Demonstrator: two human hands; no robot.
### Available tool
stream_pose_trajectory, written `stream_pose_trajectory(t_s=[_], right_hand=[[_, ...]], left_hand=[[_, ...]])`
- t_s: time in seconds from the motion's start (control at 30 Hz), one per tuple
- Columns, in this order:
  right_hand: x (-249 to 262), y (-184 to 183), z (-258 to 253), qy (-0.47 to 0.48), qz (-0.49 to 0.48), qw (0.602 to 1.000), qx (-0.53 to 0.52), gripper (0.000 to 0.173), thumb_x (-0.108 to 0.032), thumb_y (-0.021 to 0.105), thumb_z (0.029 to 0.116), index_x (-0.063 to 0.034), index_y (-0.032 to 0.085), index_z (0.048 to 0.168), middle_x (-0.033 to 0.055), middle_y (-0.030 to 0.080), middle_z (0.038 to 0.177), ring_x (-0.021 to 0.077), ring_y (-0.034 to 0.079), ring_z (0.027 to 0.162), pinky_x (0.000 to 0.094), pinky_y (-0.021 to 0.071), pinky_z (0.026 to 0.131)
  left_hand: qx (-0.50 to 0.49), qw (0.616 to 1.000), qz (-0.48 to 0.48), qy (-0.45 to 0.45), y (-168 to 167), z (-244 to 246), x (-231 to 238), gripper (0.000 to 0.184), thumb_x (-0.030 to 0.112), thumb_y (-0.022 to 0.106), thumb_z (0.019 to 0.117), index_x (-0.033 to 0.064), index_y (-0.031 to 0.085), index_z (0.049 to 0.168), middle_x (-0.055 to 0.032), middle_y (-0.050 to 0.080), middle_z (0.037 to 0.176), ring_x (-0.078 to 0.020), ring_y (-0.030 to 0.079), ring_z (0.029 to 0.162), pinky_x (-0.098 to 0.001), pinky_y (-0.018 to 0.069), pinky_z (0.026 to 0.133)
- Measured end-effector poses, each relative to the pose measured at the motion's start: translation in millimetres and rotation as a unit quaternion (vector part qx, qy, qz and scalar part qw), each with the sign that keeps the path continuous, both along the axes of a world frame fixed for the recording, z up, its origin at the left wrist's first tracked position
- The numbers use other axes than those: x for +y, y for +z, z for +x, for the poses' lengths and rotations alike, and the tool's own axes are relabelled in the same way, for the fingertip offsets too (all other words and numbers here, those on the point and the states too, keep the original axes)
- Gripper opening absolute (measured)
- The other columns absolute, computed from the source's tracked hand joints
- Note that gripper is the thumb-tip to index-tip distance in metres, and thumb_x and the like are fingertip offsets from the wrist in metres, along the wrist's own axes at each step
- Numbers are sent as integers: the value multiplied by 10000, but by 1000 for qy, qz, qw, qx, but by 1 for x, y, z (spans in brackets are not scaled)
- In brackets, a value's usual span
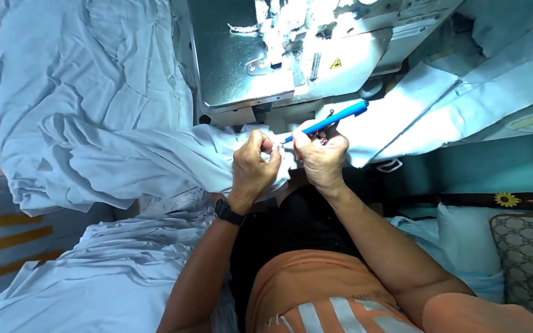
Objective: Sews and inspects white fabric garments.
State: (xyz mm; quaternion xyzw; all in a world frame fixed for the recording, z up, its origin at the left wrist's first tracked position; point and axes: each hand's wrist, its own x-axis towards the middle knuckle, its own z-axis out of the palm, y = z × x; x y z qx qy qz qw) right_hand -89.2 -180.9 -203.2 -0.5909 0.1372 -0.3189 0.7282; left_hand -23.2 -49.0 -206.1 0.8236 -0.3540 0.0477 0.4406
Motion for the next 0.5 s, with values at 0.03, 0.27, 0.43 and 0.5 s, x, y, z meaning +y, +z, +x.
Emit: stream_pose_trajectory(t_s=[0.03, 0.27, 0.43, 0.5], right_hand=[[0, 0, 2, -8, 12, 1000, -4, 138, 30, 682, 902, -72, 645, 988, -43, 636, 762, -4, 556, 567, 141, 483, 505], [-2, -1, 3, 3, 31, 999, -35, 171, 45, 686, 880, -85, 678, 991, -57, 681, 785, -11, 585, 582, 145, 509, 522], [-42, 28, -11, 46, -390, 920, -16, 137, -43, 714, 889, 55, 721, 985, 111, 712, 864, 90, 648, 718, 197, 535, 669], [-64, 48, -15, 30, -558, 827, 57, 133, -60, 658, 912, 19, 759, 947, 176, 716, 811, 288, 687, 677, 409, 514, 576]], left_hand=[[0, 1000, 0, 2, 0, 0, 0, 173, 56, 704, 865, 79, 533, 854, -44, 579, 710, -117, 540, 552, -245, 445, 469], [0, 999, 11, -39, 5, 4, 1, 128, 33, 679, 867, 36, 576, 943, -79, 608, 796, -144, 595, 653, -266, 507, 567], [48, 961, 114, -247, 35, 35, 21, 276, 52, 696, 904, -24, 691, 1169, -154, 669, 1111, -220, 664, 1004, -336, 543, 908], [-9, 952, 128, -279, 36, 40, 22, 99, 16, 717, 887, -11, 724, 982, -145, 641, 1004, -221, 648, 904, -315, 543, 829]])
